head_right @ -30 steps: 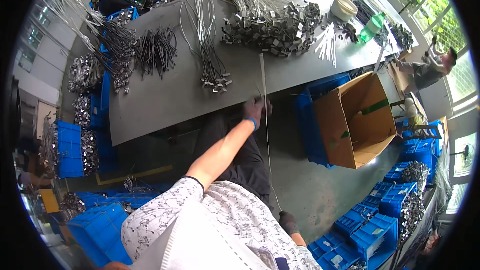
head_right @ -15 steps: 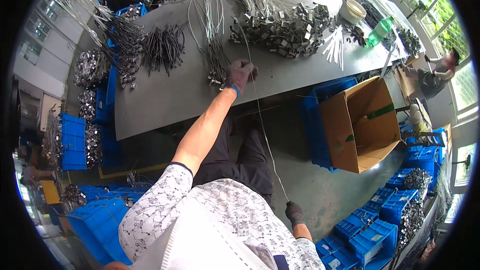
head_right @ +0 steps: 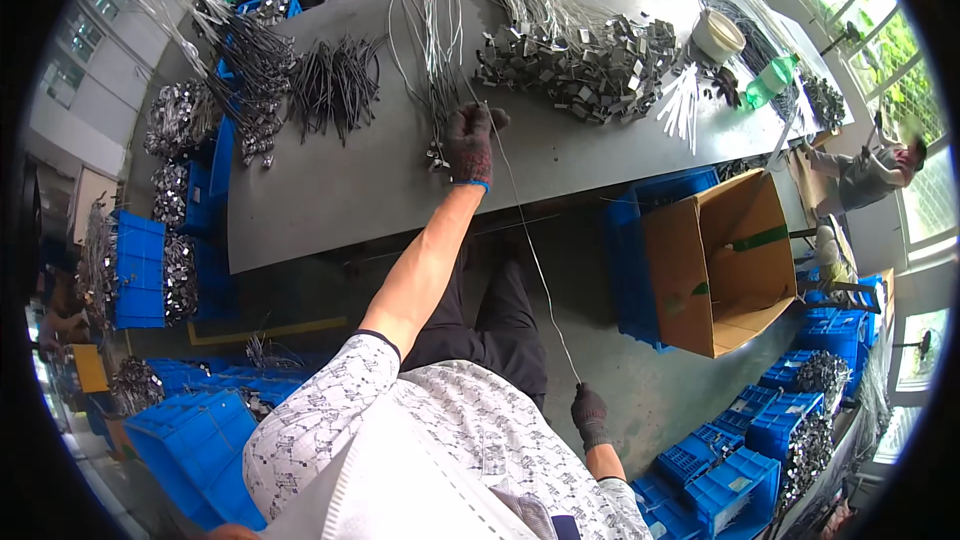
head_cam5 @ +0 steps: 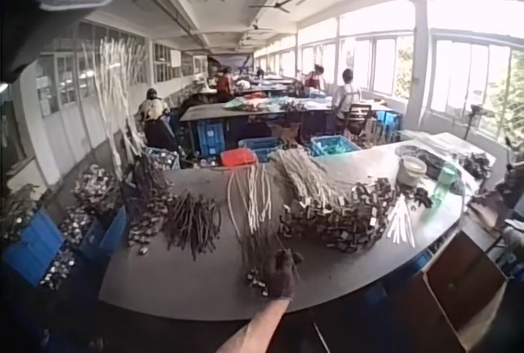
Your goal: Sorting and bundling thin metal wires with attached components on a production workbench.
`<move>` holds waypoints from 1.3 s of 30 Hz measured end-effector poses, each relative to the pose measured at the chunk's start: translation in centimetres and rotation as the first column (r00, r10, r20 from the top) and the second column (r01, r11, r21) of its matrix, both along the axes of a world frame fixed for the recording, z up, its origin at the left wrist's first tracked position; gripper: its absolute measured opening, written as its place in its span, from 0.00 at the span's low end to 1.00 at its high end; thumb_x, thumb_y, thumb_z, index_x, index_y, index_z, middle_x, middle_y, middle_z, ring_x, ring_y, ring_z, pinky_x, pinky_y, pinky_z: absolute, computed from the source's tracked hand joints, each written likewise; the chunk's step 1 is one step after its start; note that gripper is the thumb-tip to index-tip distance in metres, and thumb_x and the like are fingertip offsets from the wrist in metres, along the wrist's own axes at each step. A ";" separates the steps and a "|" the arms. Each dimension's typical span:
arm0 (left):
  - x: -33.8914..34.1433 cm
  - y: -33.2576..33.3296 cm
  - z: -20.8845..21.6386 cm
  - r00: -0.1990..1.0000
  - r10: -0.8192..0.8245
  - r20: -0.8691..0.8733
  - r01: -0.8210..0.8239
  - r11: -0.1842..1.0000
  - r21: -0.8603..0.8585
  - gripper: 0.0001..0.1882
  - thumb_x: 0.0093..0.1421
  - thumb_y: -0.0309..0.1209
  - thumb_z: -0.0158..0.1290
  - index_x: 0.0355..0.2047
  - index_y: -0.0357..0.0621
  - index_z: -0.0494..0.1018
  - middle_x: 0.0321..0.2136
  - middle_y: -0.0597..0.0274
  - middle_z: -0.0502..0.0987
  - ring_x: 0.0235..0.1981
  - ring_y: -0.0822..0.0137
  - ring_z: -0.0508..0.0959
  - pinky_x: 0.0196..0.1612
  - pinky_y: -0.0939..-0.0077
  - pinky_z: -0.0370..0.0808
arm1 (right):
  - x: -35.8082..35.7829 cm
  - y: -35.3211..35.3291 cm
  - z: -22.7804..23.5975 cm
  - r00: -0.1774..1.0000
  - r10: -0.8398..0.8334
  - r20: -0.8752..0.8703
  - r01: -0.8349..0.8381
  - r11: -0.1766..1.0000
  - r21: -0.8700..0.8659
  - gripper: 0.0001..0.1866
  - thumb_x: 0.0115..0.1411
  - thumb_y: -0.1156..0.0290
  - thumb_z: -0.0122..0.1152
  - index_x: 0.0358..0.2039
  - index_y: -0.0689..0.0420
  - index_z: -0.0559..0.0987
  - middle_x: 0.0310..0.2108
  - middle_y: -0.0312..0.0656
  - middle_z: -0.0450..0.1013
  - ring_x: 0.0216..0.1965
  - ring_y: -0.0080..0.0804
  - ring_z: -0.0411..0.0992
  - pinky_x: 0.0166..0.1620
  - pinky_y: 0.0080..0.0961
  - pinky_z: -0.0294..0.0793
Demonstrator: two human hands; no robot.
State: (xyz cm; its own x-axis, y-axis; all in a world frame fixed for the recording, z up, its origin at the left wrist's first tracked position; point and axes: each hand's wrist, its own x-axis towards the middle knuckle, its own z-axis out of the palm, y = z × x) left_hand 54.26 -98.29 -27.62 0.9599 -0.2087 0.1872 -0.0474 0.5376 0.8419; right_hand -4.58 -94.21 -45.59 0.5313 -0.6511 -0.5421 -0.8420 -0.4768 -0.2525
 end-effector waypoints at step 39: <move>1.6 0.6 -1.5 0.863 0.254 0.436 -0.393 0.881 0.265 0.06 0.62 0.27 0.57 0.37 0.40 0.74 0.28 0.60 0.80 0.30 0.70 0.80 0.36 0.73 0.77 | 1.0 1.8 2.3 1.000 -0.024 0.018 0.024 1.000 0.006 0.14 0.66 0.65 0.49 0.48 0.53 0.77 0.39 0.53 0.78 0.41 0.55 0.77 0.41 0.46 0.75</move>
